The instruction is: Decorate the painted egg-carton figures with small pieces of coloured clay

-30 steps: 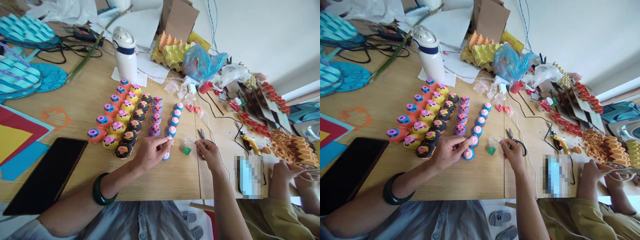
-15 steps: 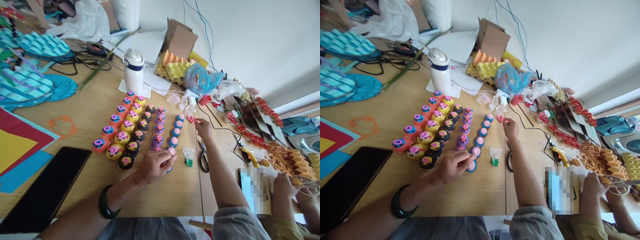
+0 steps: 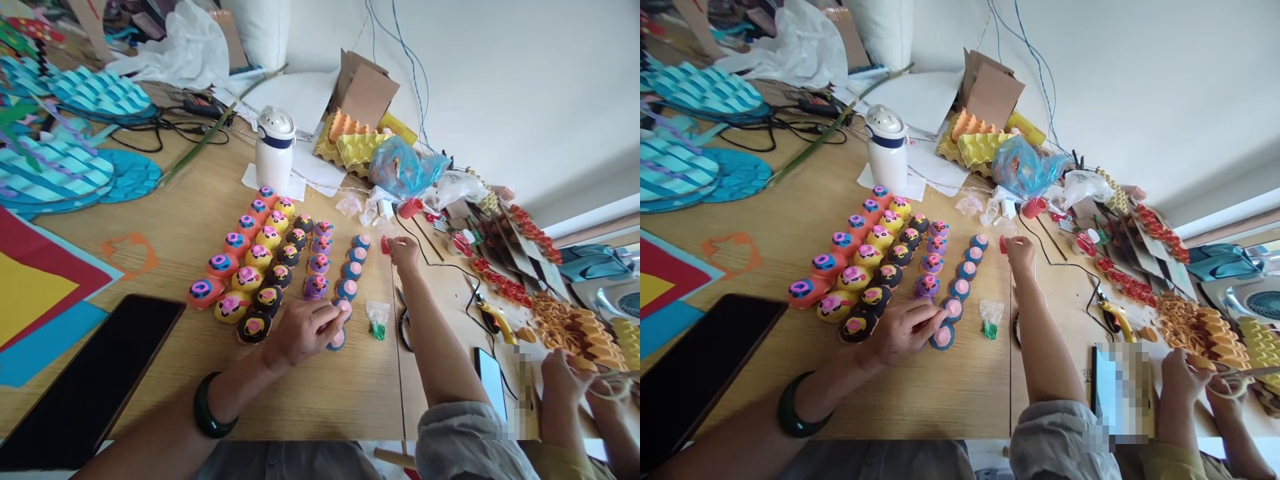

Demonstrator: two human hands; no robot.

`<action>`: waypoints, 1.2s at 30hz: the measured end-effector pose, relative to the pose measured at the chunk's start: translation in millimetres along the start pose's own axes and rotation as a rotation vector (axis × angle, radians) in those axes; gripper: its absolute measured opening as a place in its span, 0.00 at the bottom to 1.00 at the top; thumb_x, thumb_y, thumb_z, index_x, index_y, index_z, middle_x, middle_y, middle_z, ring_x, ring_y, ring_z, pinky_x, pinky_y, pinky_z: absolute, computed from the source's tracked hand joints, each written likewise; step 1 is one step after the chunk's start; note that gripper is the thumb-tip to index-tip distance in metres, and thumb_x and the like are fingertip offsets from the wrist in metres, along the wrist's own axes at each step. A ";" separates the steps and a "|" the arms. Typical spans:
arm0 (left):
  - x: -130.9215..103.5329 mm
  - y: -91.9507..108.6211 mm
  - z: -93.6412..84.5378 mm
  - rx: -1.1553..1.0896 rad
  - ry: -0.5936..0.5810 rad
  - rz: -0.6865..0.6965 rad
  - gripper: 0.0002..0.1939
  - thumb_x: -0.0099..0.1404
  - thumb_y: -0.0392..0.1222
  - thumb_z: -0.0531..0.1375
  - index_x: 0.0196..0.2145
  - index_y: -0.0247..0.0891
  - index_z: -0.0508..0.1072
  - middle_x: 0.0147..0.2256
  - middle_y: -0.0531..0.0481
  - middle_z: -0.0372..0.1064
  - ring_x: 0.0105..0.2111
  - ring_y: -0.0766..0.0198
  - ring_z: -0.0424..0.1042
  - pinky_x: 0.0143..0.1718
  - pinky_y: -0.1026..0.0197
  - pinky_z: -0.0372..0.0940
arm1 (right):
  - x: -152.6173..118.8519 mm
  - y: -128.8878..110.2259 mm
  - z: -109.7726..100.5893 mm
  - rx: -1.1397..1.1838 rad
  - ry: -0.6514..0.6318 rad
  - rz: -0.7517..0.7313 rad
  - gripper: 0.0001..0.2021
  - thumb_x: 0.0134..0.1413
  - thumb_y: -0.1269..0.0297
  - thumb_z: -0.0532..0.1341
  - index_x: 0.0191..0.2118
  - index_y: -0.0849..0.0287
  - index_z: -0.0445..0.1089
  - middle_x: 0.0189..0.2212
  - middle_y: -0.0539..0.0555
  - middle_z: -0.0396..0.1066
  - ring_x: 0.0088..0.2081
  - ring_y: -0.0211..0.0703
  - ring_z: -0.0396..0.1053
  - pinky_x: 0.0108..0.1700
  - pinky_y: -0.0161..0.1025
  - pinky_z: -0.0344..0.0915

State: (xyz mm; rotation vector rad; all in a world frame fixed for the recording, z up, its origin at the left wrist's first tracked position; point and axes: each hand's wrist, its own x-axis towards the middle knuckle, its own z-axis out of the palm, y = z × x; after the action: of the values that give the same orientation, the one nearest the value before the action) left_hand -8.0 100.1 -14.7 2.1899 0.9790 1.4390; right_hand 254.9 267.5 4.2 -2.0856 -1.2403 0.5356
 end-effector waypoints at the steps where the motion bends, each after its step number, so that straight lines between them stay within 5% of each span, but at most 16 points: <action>1: -0.7 -2.2 -0.5 -0.017 0.001 -0.014 0.18 0.73 0.35 0.57 0.23 0.36 0.69 0.20 0.55 0.65 0.21 0.71 0.62 0.26 0.64 0.58 | -9.6 0.2 -6.0 0.076 0.004 0.003 0.09 0.51 0.59 0.63 0.34 0.57 0.64 0.18 0.44 0.64 0.16 0.33 0.55 0.19 0.33 0.53; 4: 0.8 -5.6 -3.8 -0.141 0.020 -0.159 0.16 0.74 0.39 0.57 0.27 0.36 0.74 0.22 0.53 0.69 0.22 0.70 0.66 0.27 0.66 0.61 | -49.2 0.0 -24.2 0.287 -0.024 -0.024 0.14 0.50 0.54 0.65 0.33 0.55 0.61 0.18 0.42 0.62 0.17 0.31 0.53 0.17 0.30 0.50; 6: 6.1 -3.6 -5.4 -0.322 0.036 -0.350 0.14 0.75 0.42 0.55 0.38 0.37 0.79 0.29 0.51 0.75 0.24 0.70 0.70 0.28 0.67 0.65 | -82.3 0.5 -33.2 0.393 -0.062 -0.041 0.18 0.48 0.50 0.67 0.34 0.54 0.61 0.17 0.40 0.59 0.17 0.30 0.51 0.16 0.29 0.48; 10: 25.0 9.4 -3.0 -0.614 0.010 -0.615 0.18 0.70 0.50 0.62 0.52 0.40 0.77 0.47 0.45 0.79 0.43 0.62 0.79 0.41 0.64 0.73 | -151.5 4.8 -39.7 0.597 -0.181 -0.060 0.20 0.48 0.49 0.71 0.35 0.53 0.62 0.15 0.37 0.54 0.15 0.29 0.45 0.15 0.29 0.44; 13: 37.6 20.8 -0.3 -0.667 -0.049 -0.683 0.22 0.62 0.51 0.68 0.50 0.36 0.78 0.44 0.44 0.80 0.43 0.59 0.79 0.40 0.64 0.73 | -192.5 7.8 -41.0 0.674 -0.301 -0.061 0.18 0.52 0.51 0.71 0.35 0.53 0.63 0.14 0.36 0.54 0.14 0.28 0.46 0.15 0.29 0.45; 15: 40.5 27.5 -0.5 -0.616 -0.123 -0.690 0.15 0.64 0.50 0.65 0.41 0.36 0.81 0.38 0.46 0.81 0.38 0.62 0.79 0.38 0.65 0.72 | -209.0 8.0 -44.8 0.633 -0.390 -0.084 0.17 0.54 0.50 0.70 0.35 0.54 0.65 0.14 0.38 0.57 0.14 0.29 0.47 0.15 0.30 0.45; 21: 29.2 44.3 -4.1 -0.623 -0.174 -0.724 0.14 0.65 0.49 0.63 0.35 0.35 0.82 0.26 0.51 0.77 0.26 0.67 0.71 0.28 0.66 0.65 | -209.9 7.9 -67.0 0.491 -0.299 -0.250 0.15 0.52 0.52 0.71 0.38 0.57 0.74 0.20 0.43 0.62 0.19 0.31 0.55 0.20 0.32 0.50; 25: 24.6 52.0 -3.0 -0.631 -0.235 -0.689 0.14 0.65 0.49 0.62 0.33 0.35 0.81 0.24 0.52 0.74 0.24 0.69 0.68 0.24 0.67 0.61 | -203.9 10.5 -73.3 0.499 -0.474 -0.270 0.16 0.54 0.51 0.70 0.27 0.57 0.71 0.20 0.45 0.62 0.19 0.31 0.55 0.20 0.34 0.50; 28: 24.8 51.6 0.1 -0.704 -0.291 -0.711 0.16 0.66 0.52 0.61 0.36 0.36 0.81 0.28 0.51 0.75 0.27 0.68 0.69 0.25 0.68 0.62 | -205.4 10.6 -74.3 0.489 -0.480 -0.306 0.18 0.55 0.52 0.69 0.23 0.57 0.69 0.19 0.45 0.59 0.19 0.31 0.53 0.21 0.34 0.48; 31: 24.6 47.2 4.2 -0.753 -0.342 -0.709 0.17 0.64 0.53 0.62 0.33 0.35 0.80 0.24 0.52 0.71 0.24 0.69 0.65 0.23 0.67 0.59 | -207.0 10.6 -72.8 0.499 -0.500 -0.259 0.18 0.54 0.51 0.70 0.22 0.57 0.70 0.18 0.45 0.59 0.18 0.31 0.53 0.20 0.35 0.47; 36: 21.2 41.5 6.2 -0.634 -0.231 -0.694 0.17 0.62 0.51 0.64 0.24 0.34 0.75 0.19 0.56 0.61 0.20 0.72 0.57 0.20 0.68 0.52 | -204.4 14.7 -69.2 0.494 -0.552 -0.119 0.18 0.50 0.47 0.71 0.26 0.57 0.74 0.16 0.45 0.60 0.18 0.32 0.53 0.20 0.34 0.48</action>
State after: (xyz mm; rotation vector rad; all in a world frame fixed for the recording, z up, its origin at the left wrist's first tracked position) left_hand 17.7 86.4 22.2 1.3287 0.9035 0.9553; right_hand 211.4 60.0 46.9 -1.4818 -1.3389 1.2766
